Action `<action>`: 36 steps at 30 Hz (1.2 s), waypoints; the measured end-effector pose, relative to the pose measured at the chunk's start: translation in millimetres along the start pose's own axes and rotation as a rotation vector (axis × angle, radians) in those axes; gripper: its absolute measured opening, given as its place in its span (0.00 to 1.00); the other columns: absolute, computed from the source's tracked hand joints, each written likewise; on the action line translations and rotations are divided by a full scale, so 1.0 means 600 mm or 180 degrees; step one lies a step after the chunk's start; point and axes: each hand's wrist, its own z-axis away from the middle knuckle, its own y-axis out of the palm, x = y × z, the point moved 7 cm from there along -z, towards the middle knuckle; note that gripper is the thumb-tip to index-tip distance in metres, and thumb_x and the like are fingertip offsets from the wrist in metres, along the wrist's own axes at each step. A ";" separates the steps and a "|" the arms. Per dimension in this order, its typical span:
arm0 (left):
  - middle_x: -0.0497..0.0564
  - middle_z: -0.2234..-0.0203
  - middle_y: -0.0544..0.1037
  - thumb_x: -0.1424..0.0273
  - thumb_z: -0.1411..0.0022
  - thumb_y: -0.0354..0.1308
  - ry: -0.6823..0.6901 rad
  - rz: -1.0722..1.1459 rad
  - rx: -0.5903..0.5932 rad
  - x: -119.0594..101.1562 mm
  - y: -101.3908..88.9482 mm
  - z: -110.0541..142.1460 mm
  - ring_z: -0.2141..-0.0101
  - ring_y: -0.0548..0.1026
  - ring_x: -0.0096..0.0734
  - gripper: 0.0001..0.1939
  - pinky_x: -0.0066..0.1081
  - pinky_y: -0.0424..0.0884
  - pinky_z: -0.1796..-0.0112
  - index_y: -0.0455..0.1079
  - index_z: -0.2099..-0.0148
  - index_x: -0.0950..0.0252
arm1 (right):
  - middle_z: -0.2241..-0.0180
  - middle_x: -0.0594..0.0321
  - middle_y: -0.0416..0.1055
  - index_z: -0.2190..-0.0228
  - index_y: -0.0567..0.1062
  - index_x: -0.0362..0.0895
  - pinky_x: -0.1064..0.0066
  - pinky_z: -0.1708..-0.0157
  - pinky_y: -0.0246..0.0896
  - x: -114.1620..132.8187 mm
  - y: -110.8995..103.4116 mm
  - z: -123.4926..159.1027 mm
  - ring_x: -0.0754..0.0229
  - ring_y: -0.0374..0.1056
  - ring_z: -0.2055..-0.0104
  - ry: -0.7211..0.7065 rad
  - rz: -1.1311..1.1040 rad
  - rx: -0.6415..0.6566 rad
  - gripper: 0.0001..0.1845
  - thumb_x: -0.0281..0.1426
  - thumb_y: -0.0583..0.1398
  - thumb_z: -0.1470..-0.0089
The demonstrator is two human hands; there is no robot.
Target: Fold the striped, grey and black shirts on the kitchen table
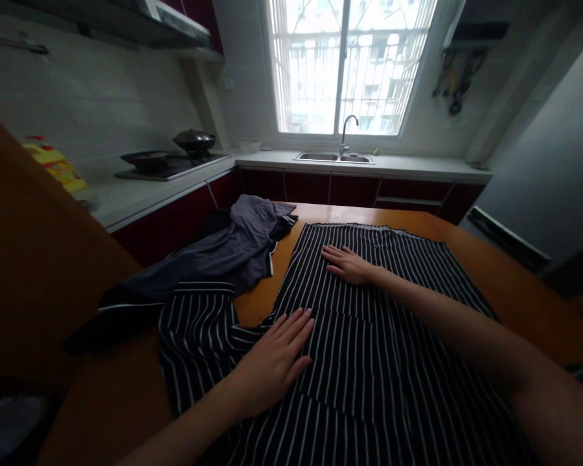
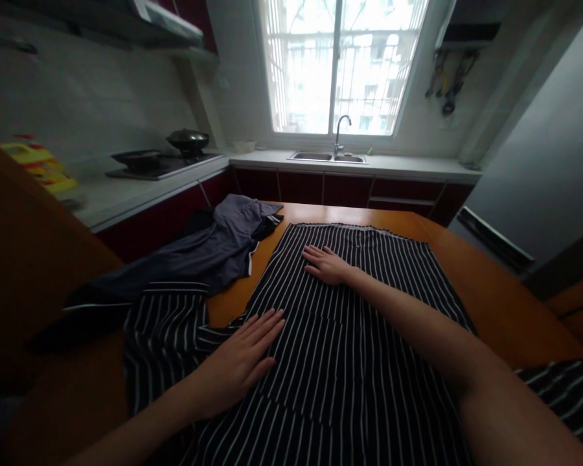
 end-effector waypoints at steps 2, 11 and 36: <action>0.50 0.28 0.45 0.60 0.24 0.43 -0.0022 -0.0039 -0.0028 0.001 -0.001 0.001 0.30 0.45 0.40 0.30 0.47 0.51 0.33 0.41 0.25 0.56 | 0.28 0.58 0.41 0.31 0.52 0.46 0.53 0.30 0.30 -0.062 -0.016 -0.028 0.54 0.35 0.26 0.0692 0.0150 -0.0041 0.35 0.47 0.44 0.32; 0.62 0.28 0.45 0.56 0.26 0.46 -0.0469 -0.0149 -0.0143 0.016 0.006 0.009 0.30 0.46 0.45 0.38 0.49 0.55 0.34 0.34 0.25 0.65 | 0.30 0.37 0.43 0.33 0.53 0.28 0.37 0.34 0.27 -0.043 -0.048 -0.088 0.41 0.37 0.27 0.1681 0.0322 -0.0842 0.33 0.32 0.43 0.34; 0.50 0.29 0.52 0.54 0.26 0.45 -0.0484 -0.0390 -0.0338 0.045 0.024 0.005 0.31 0.52 0.47 0.29 0.53 0.57 0.36 0.50 0.27 0.52 | 0.28 0.57 0.42 0.30 0.51 0.46 0.48 0.30 0.33 -0.016 -0.022 0.280 0.53 0.35 0.26 0.0641 0.0025 -0.0528 0.35 0.47 0.46 0.32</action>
